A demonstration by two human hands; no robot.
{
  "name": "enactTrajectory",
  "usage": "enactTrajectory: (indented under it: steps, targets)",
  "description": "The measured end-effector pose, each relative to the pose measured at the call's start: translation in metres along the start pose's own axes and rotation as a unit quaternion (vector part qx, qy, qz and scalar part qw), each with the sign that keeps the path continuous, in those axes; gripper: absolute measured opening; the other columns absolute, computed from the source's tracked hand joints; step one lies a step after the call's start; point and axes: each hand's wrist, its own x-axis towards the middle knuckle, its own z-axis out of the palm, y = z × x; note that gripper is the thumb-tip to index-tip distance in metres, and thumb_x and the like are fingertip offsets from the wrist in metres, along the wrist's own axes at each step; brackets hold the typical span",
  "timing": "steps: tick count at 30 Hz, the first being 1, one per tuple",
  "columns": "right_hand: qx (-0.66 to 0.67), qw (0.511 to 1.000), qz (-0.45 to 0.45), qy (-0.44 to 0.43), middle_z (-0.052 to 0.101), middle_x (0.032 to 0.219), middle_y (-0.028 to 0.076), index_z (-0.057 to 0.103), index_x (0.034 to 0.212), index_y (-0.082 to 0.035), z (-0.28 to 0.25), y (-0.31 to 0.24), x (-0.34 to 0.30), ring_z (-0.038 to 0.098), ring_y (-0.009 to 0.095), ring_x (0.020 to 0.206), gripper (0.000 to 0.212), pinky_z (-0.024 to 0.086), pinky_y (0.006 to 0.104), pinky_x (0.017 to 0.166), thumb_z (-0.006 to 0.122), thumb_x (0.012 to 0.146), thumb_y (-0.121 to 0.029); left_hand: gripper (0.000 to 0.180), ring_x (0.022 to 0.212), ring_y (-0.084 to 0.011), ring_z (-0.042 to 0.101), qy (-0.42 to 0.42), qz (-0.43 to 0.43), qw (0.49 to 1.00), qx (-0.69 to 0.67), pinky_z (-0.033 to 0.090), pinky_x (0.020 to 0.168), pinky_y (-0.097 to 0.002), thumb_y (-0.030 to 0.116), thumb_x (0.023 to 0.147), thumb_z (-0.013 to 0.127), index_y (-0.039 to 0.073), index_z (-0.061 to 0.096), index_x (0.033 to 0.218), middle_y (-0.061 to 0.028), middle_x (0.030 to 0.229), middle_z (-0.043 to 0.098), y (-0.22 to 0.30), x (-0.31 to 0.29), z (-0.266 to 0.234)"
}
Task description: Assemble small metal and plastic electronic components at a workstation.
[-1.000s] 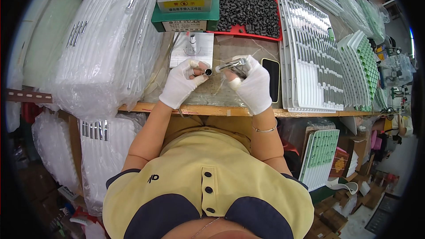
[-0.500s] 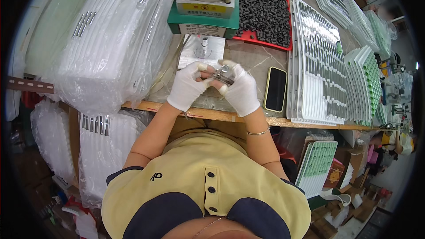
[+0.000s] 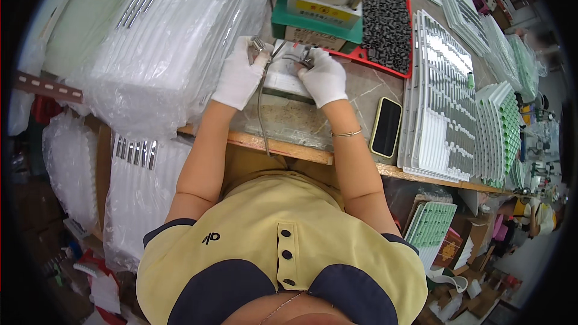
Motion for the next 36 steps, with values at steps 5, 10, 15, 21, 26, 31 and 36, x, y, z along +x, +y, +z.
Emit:
enactTrajectory:
  steps: [5, 10, 15, 21, 26, 31, 36]
  targets:
    - [0.061, 0.997, 0.039, -0.024, 0.068, 0.085, 0.016, 0.060, 0.114, -0.002, -0.018, -0.001, -0.012, 0.066, 0.026, 0.076, 0.057, 0.051, 0.0327, 0.072, 0.078, 0.068, -0.031, 0.023, 0.089, -0.0145, 0.062, -0.095, -0.075, 0.989, -0.088, 0.047, 0.058, -0.0224, 0.013, 0.092, 0.052, 0.005, 0.046, 0.113, -0.0066, 0.104, 0.063, 0.017, -0.038, -0.008]
    - [0.282, 0.957, 0.056, -0.019, 0.068, 0.087, 0.008, 0.054, 0.121, 0.001, -0.048, 0.009, -0.067, 0.064, 0.011, 0.077, 0.056, 0.049, 0.0228, 0.067, 0.077, 0.073, -0.014, 0.024, 0.086, -0.0121, 0.062, -0.254, -0.152, 0.944, -0.150, 0.048, 0.061, -0.0227, 0.020, 0.092, 0.054, 0.005, 0.058, 0.110, -0.0044, 0.097, 0.064, 0.032, -0.065, -0.018]
    - [0.421, 0.897, 0.058, -0.120, 0.067, 0.089, 0.006, 0.064, 0.105, 0.003, -0.069, -0.017, -0.094, 0.059, 0.008, 0.074, 0.024, 0.047, 0.0211, 0.068, 0.067, 0.082, -0.004, 0.023, 0.080, -0.0136, 0.063, -0.292, 0.019, 0.955, -0.053, 0.050, 0.064, -0.0267, 0.017, 0.082, 0.069, 0.003, 0.062, 0.099, -0.0048, 0.089, 0.066, 0.010, -0.079, 0.017]
    - [0.293, 0.954, 0.012, -0.056, 0.067, 0.095, 0.005, 0.064, 0.102, 0.002, -0.063, -0.011, -0.105, 0.058, 0.009, 0.081, 0.020, 0.047, 0.0215, 0.075, 0.065, 0.081, 0.001, 0.026, 0.071, -0.0223, 0.063, -0.154, 0.097, 0.980, 0.076, 0.050, 0.067, -0.0319, 0.019, 0.078, 0.071, 0.003, 0.059, 0.094, -0.0104, 0.079, 0.063, 0.025, -0.095, 0.021]
    - [0.363, 0.927, 0.004, -0.096, 0.051, 0.080, -0.004, 0.057, 0.111, 0.001, -0.091, 0.005, -0.106, 0.045, 0.003, 0.070, 0.033, 0.038, 0.0182, 0.063, 0.069, 0.082, -0.009, 0.026, 0.098, -0.0217, 0.060, -0.143, 0.144, 0.976, 0.081, 0.048, 0.080, -0.0338, 0.018, 0.087, 0.059, 0.004, 0.057, 0.109, -0.0131, 0.104, 0.062, 0.087, -0.101, -0.056]
    - [0.273, 0.955, 0.111, -0.030, 0.060, 0.076, 0.002, 0.061, 0.099, 0.003, -0.113, 0.052, -0.091, 0.050, 0.009, 0.069, 0.026, 0.041, 0.0234, 0.065, 0.054, 0.094, -0.021, 0.053, 0.084, -0.0247, 0.062, 0.198, 0.088, 0.926, 0.309, 0.048, 0.075, -0.0355, 0.048, 0.087, 0.057, 0.005, 0.055, 0.119, -0.0141, 0.098, 0.065, 0.084, -0.015, -0.216]
    - [0.014, 0.994, 0.107, 0.024, 0.064, 0.084, 0.018, 0.064, 0.095, -0.004, -0.114, 0.081, -0.066, 0.061, 0.031, 0.076, 0.015, 0.046, 0.0354, 0.071, 0.055, 0.088, -0.014, 0.035, 0.084, -0.0338, 0.063, 0.137, -0.038, 0.828, 0.543, 0.049, 0.074, -0.0399, 0.039, 0.078, 0.062, 0.009, 0.069, 0.093, -0.0172, 0.091, 0.068, 0.030, 0.093, -0.292]
